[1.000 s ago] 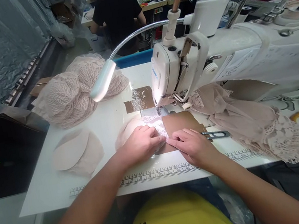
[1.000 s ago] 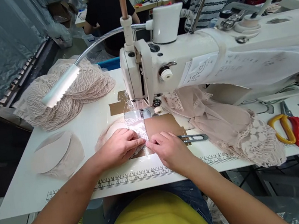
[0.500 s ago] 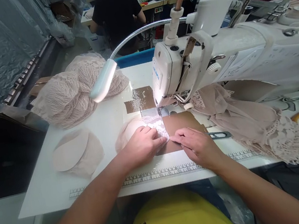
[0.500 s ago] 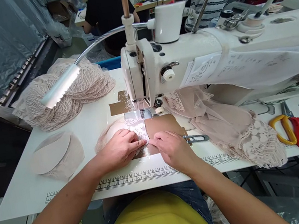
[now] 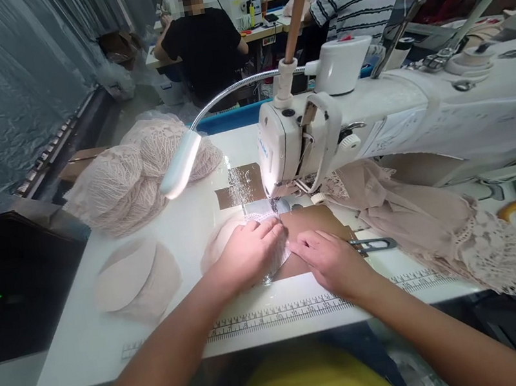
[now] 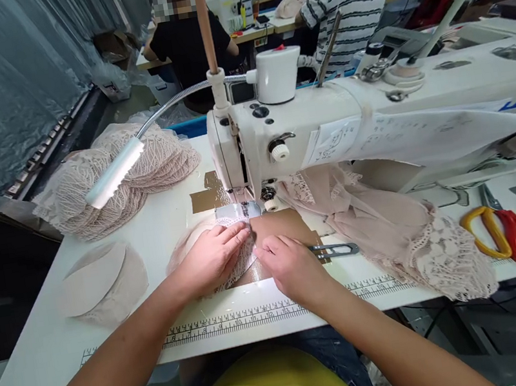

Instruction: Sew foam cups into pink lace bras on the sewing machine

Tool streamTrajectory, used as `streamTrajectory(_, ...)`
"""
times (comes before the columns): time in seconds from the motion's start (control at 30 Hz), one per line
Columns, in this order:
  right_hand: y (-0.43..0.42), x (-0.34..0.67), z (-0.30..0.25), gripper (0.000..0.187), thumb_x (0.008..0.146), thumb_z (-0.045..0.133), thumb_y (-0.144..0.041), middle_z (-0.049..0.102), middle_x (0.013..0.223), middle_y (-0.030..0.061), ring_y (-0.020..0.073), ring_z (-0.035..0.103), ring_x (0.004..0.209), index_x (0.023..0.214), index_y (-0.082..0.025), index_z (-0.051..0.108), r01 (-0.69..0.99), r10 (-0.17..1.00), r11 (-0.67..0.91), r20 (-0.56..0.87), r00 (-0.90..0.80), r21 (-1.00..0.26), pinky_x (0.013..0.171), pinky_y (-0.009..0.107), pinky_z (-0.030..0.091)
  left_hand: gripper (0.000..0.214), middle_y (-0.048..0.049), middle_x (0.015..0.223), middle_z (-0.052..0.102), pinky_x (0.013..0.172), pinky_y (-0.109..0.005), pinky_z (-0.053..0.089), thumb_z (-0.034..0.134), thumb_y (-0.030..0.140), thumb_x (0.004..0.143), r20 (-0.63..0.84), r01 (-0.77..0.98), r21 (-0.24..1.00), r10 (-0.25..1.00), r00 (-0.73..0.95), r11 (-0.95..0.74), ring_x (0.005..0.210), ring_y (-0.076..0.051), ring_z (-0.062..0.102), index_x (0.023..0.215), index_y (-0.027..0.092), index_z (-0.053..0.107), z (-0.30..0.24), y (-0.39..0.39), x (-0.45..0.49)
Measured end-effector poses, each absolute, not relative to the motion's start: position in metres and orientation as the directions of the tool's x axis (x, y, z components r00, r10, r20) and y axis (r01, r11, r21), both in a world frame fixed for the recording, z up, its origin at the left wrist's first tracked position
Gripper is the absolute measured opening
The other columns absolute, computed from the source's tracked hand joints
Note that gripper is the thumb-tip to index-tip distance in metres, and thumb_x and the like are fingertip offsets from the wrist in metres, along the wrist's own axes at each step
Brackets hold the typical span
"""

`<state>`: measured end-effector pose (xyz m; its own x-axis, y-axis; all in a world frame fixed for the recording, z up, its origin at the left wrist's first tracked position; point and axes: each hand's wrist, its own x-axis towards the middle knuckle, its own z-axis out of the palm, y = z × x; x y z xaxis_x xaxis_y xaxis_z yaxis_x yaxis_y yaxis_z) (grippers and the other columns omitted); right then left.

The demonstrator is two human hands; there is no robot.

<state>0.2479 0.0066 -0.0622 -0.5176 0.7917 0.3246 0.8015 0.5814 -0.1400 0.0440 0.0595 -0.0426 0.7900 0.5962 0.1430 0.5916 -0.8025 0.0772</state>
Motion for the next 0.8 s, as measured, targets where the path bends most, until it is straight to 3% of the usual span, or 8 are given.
streamTrajectory(0.17,0.0047,0.2461,-0.0631,0.033,0.081,0.040,0.001,0.055,0.075,0.0055,0.0182,0.043,0.071,0.093,-0.014,0.067,0.819,0.814,0.553,0.309,-0.492,-0.155,0.067,0.028,0.035,0.038,-0.0139,0.127,0.054,0.072,-0.036,0.043,0.034,0.018,0.094,0.084,0.578,-0.052,0.573,0.815,-0.815,0.084,-0.022,0.054,0.126,0.010,0.051,-0.0395,0.0594,0.0491)
streamTrajectory(0.33,0.0050,0.2456,-0.0642,0.032,0.081,0.039,0.001,0.054,0.073,0.0049,0.0177,0.041,0.070,0.089,-0.015,0.066,0.813,0.803,0.559,0.352,-0.482,-0.161,0.066,0.027,0.033,0.036,-0.0133,0.123,0.055,0.076,-0.034,0.043,0.032,0.017,0.094,0.067,0.590,-0.052,0.586,0.807,-0.806,0.087,-0.021,0.052,0.123,0.010,0.053,-0.0390,0.0598,0.0501)
streamTrajectory(0.57,0.0043,0.2464,-0.0667,0.033,0.077,0.040,0.003,0.053,0.074,0.0046,0.0175,0.040,0.069,0.089,-0.014,0.066,0.813,0.795,0.563,0.368,-0.482,-0.150,0.065,0.028,0.033,0.032,-0.0120,0.122,0.055,0.068,-0.034,0.041,0.032,0.013,0.092,0.040,0.579,-0.093,0.578,0.815,-0.810,0.077,-0.019,0.049,0.098,0.012,0.063,-0.0393,0.0614,0.0495)
streamTrajectory(0.67,0.0043,0.2459,-0.0665,0.033,0.076,0.040,0.004,0.053,0.073,0.0046,0.0174,0.040,0.069,0.088,-0.014,0.066,0.817,0.802,0.556,0.358,-0.479,-0.152,0.066,0.028,0.033,0.031,-0.0133,0.126,0.054,0.072,-0.035,0.042,0.034,0.012,0.091,0.047,0.560,-0.092,0.558,0.829,-0.824,0.081,-0.021,0.050,0.103,0.010,0.063,-0.0414,0.0615,0.0484)
streamTrajectory(0.8,0.0039,0.2451,-0.0659,0.033,0.078,0.040,0.003,0.053,0.073,0.0045,0.0172,0.041,0.069,0.087,-0.014,0.066,0.823,0.808,0.547,0.357,-0.469,-0.155,0.066,0.028,0.034,0.035,-0.0115,0.129,0.055,0.075,-0.034,0.044,0.038,0.014,0.090,0.097,0.609,-0.004,0.606,0.790,-0.793,0.082,-0.021,0.051,0.118,0.011,0.058,-0.0408,0.0613,0.0498)
